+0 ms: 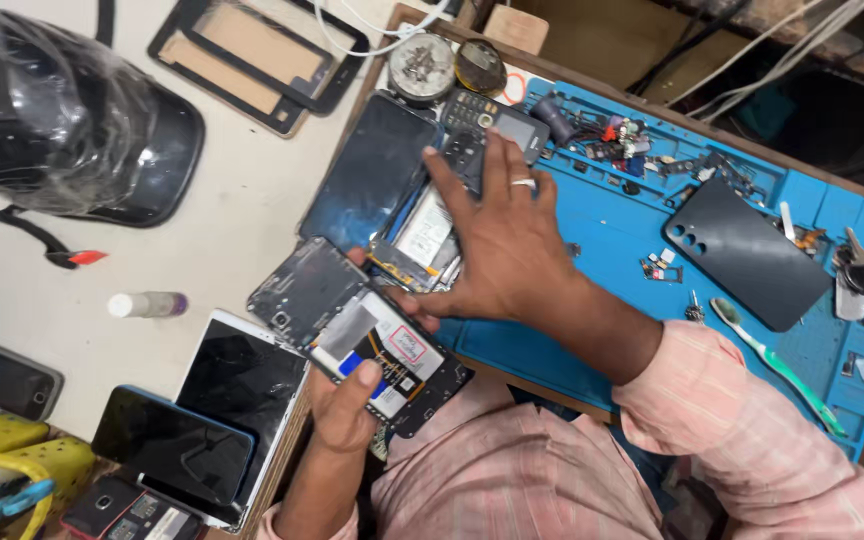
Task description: The person uses a screwdriver to remove screws from a smartphone, then aligns and attaches the back cover. They press the edges to secure the cover, inspect the device, and power it on to confirm functionality.
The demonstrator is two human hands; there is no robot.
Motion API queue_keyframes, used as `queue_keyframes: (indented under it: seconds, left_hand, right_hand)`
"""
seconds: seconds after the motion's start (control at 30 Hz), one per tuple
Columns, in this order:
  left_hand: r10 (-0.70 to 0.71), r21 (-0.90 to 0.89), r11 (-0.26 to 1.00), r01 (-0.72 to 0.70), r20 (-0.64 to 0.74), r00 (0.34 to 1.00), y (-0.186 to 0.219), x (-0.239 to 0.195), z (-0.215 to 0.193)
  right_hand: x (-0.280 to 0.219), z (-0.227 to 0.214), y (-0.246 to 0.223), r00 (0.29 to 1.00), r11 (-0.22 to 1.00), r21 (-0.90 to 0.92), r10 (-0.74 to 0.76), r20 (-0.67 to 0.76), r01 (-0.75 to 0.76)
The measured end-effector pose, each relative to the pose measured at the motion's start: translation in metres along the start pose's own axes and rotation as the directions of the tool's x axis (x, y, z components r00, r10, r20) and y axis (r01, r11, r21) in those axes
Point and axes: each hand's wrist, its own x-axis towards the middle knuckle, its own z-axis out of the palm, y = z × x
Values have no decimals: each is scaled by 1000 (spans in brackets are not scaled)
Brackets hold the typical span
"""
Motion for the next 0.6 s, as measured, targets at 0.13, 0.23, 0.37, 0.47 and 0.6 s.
queue_keyframes:
  seconds: [0.13, 0.23, 0.37, 0.47, 0.6]
  left_hand:
    - [-3, 14, 1000, 3, -10, 1000, 3, 0, -4]
    - [8, -3, 1000, -8, 3, 1000, 2, 0, -5]
    - [21, -25, 999, -22, -10, 1000, 8, -3, -4]
    - [20, -47, 999, -20, -1, 1000, 13, -4, -1]
    - [-39, -40, 998, 42, 54, 998, 6, 3, 8]
  right_hand:
    - [2, 1, 0, 1000, 1000, -1, 17, -15, -17]
    - [-1, 1, -2, 999, 999, 7, 39, 10, -39]
    - [-7, -15, 7, 992, 997, 81, -8, -125, 18]
    - [-25, -43, 37, 959, 985, 118, -87, -271, 123]
    - [-58, -68, 73, 922, 594, 799, 355, -155, -94]
